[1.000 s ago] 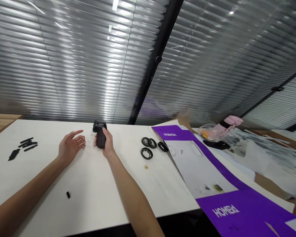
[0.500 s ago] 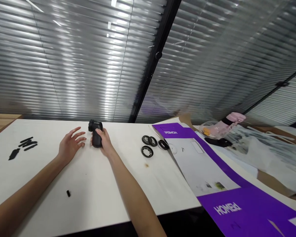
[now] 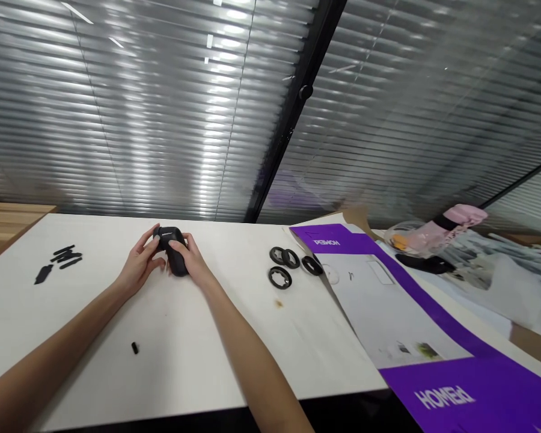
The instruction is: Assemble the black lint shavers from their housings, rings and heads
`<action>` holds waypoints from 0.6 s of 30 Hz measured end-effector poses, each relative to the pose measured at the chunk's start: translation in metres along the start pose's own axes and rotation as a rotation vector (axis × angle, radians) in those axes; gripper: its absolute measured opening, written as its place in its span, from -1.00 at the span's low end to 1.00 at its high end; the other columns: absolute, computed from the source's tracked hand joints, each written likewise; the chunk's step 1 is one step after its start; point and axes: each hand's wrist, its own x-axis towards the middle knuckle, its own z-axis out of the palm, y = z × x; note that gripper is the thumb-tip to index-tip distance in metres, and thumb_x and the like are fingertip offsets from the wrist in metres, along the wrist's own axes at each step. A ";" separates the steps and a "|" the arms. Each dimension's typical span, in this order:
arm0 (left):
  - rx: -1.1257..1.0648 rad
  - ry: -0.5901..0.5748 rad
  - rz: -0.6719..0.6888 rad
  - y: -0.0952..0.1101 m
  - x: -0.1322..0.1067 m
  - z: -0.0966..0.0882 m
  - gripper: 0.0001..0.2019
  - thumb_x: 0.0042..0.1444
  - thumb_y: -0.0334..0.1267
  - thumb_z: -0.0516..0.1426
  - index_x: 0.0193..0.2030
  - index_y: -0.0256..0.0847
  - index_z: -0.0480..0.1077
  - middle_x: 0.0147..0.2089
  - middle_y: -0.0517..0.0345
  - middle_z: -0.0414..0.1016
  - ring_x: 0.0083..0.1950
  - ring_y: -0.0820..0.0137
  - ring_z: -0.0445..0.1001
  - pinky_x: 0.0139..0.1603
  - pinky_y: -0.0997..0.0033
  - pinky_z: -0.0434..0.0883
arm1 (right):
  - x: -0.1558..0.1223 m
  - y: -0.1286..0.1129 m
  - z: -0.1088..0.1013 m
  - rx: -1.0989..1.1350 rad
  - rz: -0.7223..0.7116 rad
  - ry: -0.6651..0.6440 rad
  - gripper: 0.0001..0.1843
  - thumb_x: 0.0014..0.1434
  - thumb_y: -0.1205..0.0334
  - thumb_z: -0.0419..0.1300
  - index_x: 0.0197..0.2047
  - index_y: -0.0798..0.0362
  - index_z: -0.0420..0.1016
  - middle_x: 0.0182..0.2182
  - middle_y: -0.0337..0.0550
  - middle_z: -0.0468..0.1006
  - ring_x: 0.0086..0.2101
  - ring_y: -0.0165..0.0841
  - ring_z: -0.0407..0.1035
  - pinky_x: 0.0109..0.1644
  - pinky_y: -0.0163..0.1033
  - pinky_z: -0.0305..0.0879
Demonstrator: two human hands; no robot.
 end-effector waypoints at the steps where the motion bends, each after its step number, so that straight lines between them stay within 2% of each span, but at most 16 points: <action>1: -0.005 0.001 0.005 0.000 0.001 0.000 -0.30 0.09 0.05 0.45 0.35 0.01 0.45 0.16 -0.03 0.56 -0.07 0.22 0.59 -0.41 0.40 0.53 | -0.001 -0.001 0.000 -0.005 0.001 -0.005 -0.39 0.07 -0.17 0.46 -0.05 -0.07 0.23 -0.38 -0.31 0.61 -0.55 -0.35 0.50 -0.53 -0.28 0.43; 6: -0.018 0.035 0.015 0.000 0.003 -0.001 -0.40 0.14 0.06 0.41 0.28 -0.01 0.48 0.12 -0.03 0.57 0.03 0.18 0.58 -0.25 0.35 0.57 | -0.005 -0.002 0.004 -0.050 -0.054 -0.016 -0.35 0.06 -0.16 0.50 0.04 -0.06 0.31 -0.31 -0.31 0.60 -0.50 -0.36 0.52 -0.44 -0.25 0.49; 10: -0.124 0.051 0.080 0.004 0.002 -0.002 -0.49 0.18 0.02 0.40 0.24 0.05 0.48 0.05 0.04 0.56 0.04 0.25 0.54 -0.16 0.36 0.55 | -0.001 0.000 0.004 -0.025 -0.093 -0.008 -0.29 0.11 -0.32 0.41 0.13 -0.06 0.37 -0.35 -0.28 0.62 -0.48 -0.32 0.54 -0.45 -0.26 0.48; 12: -0.205 0.040 0.114 0.007 0.001 -0.002 -0.52 0.18 0.01 0.39 0.22 0.11 0.47 0.03 0.10 0.55 0.02 0.28 0.52 -0.14 0.35 0.54 | 0.002 0.001 0.001 -0.033 -0.054 -0.024 -0.28 0.11 -0.44 0.34 0.03 -0.02 0.41 -0.45 -0.26 0.60 -0.58 -0.33 0.46 -0.58 -0.30 0.35; 14: -0.249 0.034 0.132 0.010 -0.001 -0.001 -0.56 0.17 -0.03 0.38 0.18 0.13 0.48 0.01 0.14 0.54 -0.03 0.29 0.52 -0.15 0.33 0.53 | 0.005 0.001 -0.001 -0.094 0.010 -0.052 -0.30 0.13 -0.51 0.26 -0.17 0.03 0.44 -0.59 -0.27 0.50 -0.70 -0.40 0.29 -0.69 -0.33 0.12; 16: -0.242 0.045 0.137 0.013 -0.002 -0.002 -0.60 0.15 -0.03 0.37 0.11 0.09 0.50 -0.02 0.14 0.53 -0.10 0.29 0.52 -0.20 0.32 0.53 | 0.005 0.000 -0.001 -0.154 0.037 -0.047 -0.34 0.17 -0.48 0.25 -0.32 0.03 0.42 -0.67 -0.34 0.35 -0.73 -0.49 0.10 -0.71 -0.35 -0.08; 18: -0.202 0.100 0.137 0.014 -0.001 -0.004 -0.62 0.12 0.04 0.38 0.02 0.01 0.51 -0.10 0.15 0.51 -0.19 0.31 0.50 -0.30 0.35 0.50 | 0.002 -0.003 0.001 -0.192 0.023 -0.015 -0.42 0.16 -0.37 0.34 -0.36 0.03 0.44 -0.64 -0.38 0.29 -0.67 -0.52 0.06 -0.66 -0.37 -0.12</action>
